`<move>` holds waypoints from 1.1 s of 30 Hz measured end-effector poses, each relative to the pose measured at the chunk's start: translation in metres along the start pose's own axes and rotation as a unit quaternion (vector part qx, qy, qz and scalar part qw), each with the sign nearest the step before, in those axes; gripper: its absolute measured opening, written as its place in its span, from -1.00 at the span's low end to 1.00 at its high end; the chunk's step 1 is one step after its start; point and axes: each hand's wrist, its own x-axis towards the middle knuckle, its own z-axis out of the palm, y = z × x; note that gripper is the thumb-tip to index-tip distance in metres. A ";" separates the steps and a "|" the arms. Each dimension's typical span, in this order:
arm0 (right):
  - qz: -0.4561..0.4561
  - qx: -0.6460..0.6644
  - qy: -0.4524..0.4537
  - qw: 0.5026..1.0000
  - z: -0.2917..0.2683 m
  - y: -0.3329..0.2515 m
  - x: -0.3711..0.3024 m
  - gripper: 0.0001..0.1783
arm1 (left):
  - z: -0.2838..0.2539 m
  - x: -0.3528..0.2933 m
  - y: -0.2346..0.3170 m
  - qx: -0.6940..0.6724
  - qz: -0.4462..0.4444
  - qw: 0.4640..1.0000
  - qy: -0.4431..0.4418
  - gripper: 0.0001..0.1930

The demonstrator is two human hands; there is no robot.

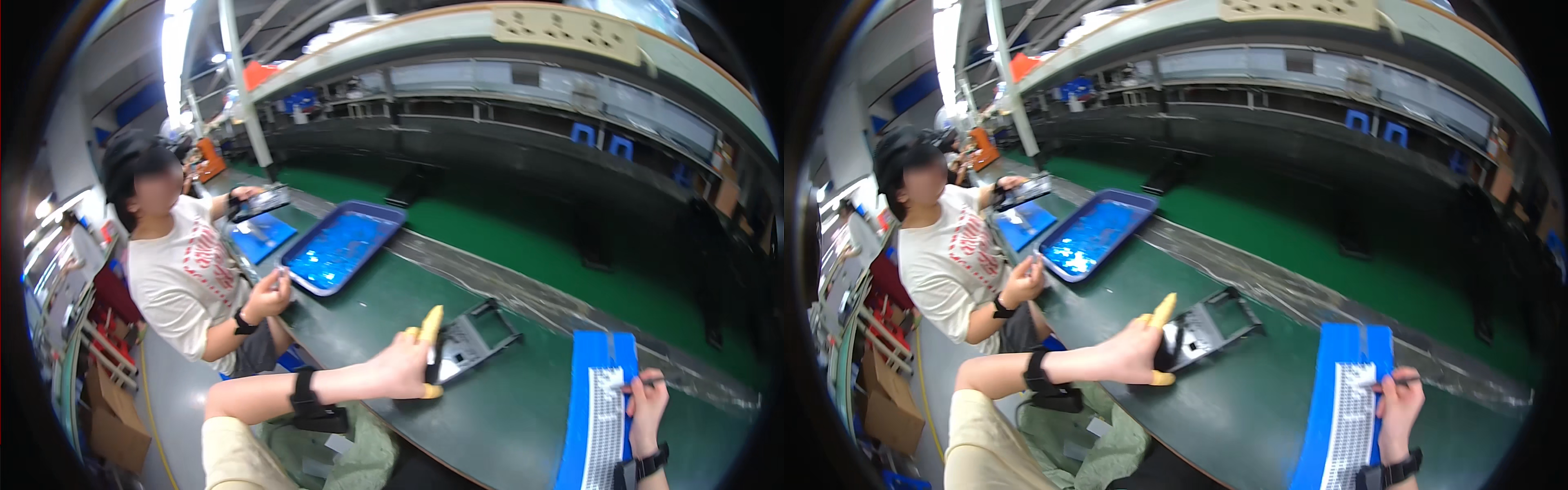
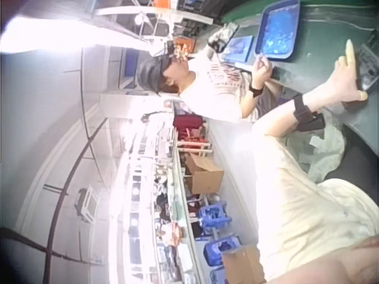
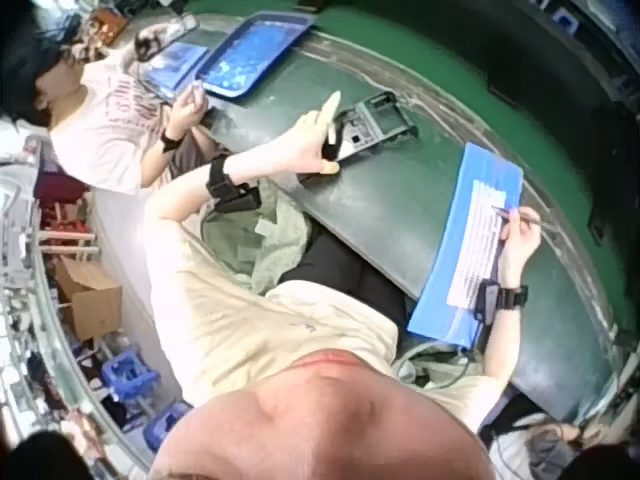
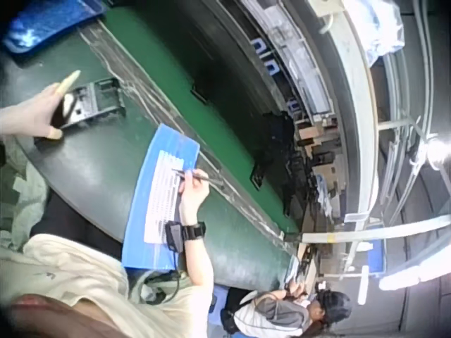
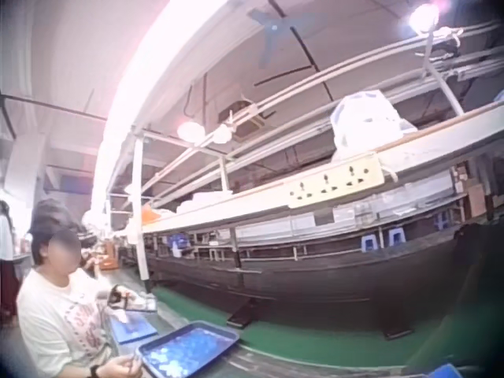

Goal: The person is assembling small plastic components, possibly parts of an electronic device or toy, at an industrial workbench.

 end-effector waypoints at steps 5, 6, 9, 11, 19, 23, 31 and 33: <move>0.006 0.031 0.033 0.999 -0.006 0.000 -0.002 -0.90 | -0.020 0.097 -0.005 -0.013 -0.021 0.993 0.120 0.04; 0.016 0.029 0.036 0.999 -0.002 -0.002 0.000 -0.88 | -0.024 0.127 -0.006 -0.006 -0.041 0.989 0.141 0.05; 0.015 0.054 0.007 0.998 0.001 0.003 0.003 -0.87 | -0.034 0.219 -0.016 -0.038 -0.141 0.980 0.132 0.10; 0.046 0.050 0.023 0.997 0.001 -0.004 0.002 -0.87 | -0.031 0.270 -0.010 -0.027 -0.184 0.975 0.118 0.12; 0.067 0.052 0.026 0.996 -0.009 -0.001 0.002 -0.86 | 0.018 0.389 0.031 0.121 0.188 0.967 0.123 -0.34; 0.111 0.058 0.034 0.992 0.004 -0.025 0.000 -0.88 | 0.038 0.404 0.037 0.085 0.222 0.967 0.090 -0.55; 0.043 0.086 0.052 0.994 -0.011 -0.002 -0.003 -0.87 | 0.021 0.309 0.072 0.255 0.455 0.815 0.253 -0.92; 0.049 0.104 0.054 0.992 -0.002 -0.001 0.000 -0.87 | 0.010 0.252 0.077 0.250 0.416 0.831 0.271 -0.93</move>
